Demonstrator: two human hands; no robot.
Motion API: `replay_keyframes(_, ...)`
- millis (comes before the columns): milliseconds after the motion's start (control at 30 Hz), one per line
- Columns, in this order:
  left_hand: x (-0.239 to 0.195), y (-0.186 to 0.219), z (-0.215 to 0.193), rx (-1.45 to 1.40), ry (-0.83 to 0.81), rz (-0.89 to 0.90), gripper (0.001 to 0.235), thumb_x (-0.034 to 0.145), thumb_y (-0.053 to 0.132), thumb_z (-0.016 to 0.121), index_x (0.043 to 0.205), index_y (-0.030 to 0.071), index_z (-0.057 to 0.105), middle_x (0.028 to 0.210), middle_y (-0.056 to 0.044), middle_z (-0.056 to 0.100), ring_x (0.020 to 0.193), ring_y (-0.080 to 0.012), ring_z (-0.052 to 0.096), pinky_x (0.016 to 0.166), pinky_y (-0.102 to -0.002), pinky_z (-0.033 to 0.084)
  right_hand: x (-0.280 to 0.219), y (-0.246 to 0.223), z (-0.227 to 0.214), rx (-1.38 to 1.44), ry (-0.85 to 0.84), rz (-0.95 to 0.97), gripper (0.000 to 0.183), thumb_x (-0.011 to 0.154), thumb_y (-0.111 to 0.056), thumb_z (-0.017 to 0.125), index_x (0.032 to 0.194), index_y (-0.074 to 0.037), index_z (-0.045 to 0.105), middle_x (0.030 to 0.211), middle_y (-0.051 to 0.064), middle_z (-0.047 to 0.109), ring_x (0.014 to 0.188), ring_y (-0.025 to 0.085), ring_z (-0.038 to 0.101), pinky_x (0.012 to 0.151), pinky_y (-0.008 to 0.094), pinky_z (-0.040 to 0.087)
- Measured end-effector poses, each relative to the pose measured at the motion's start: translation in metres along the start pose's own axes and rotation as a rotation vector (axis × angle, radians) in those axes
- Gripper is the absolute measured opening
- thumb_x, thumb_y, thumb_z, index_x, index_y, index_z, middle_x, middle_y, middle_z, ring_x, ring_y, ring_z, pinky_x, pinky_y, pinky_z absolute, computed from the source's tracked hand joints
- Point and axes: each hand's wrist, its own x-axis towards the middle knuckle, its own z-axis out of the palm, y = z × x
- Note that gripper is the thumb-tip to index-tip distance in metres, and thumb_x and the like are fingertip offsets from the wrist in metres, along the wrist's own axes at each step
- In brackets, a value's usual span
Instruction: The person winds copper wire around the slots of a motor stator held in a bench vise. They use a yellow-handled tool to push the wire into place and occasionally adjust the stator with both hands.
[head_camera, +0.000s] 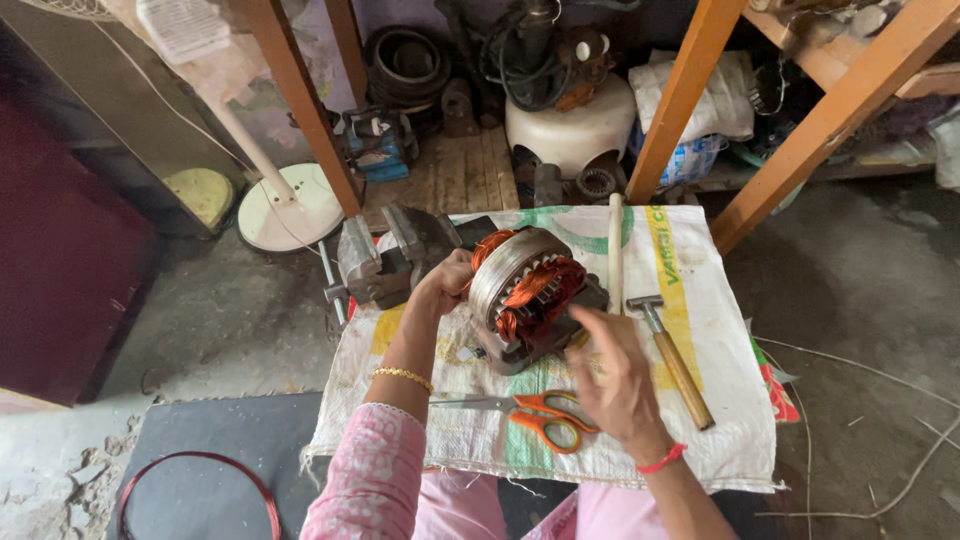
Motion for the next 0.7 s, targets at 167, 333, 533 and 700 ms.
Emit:
replay_keyframes(167,-0.018,0.020,0.022,0.001,0.213,-0.003,0.026,0.077,0.010,0.084,0.096,0.008,0.066,0.073,0.000,0.068,0.056,-0.0079,0.060,0.044,-0.028,0.045,0.044,-0.027,0.004,0.172,-0.228,-0.102,0.066,0.073,-0.005,0.078,0.134,0.003,0.054,0.124,0.025,0.064,0.114,0.046,0.057,0.096,0.053,0.047)
replay_keyframes(333,-0.029,0.028,0.025,0.008,0.039,-0.032,0.013,0.081,0.010,0.080,0.080,-0.001,0.073,0.069,-0.005,0.068,0.054,-0.0111,0.058,0.042,-0.028,0.042,0.053,-0.027,0.015,0.192,-0.220,-0.092,0.056,0.074,-0.003,0.080,0.126,-0.001,0.061,0.119,0.022,0.065,0.112,0.045,0.058,0.093,0.050,0.049)
replay_keyframes(533,-0.030,0.025,0.028,0.014,0.190,-0.016,0.015,0.083,0.012,0.085,0.081,0.008,0.070,0.071,-0.003,0.067,0.056,-0.0097,0.058,0.042,-0.029,0.042,0.053,-0.031,0.010,0.101,-0.286,-0.082,0.052,0.068,-0.005,0.082,0.115,0.002,0.063,0.113,0.023,0.062,0.105,0.046,0.056,0.090,0.052,0.047)
replay_keyframes(700,-0.034,0.028,0.034,0.040,-0.014,0.104,0.021,0.087,0.015,0.083,0.076,-0.001,0.076,0.075,-0.007,0.073,0.062,-0.0082,0.059,0.048,-0.028,0.048,0.042,-0.022,0.011,-0.031,-0.121,-0.263,0.048,0.071,0.012,0.063,0.117,0.002,0.065,0.114,0.020,0.064,0.109,0.043,0.060,0.092,0.048,0.053)
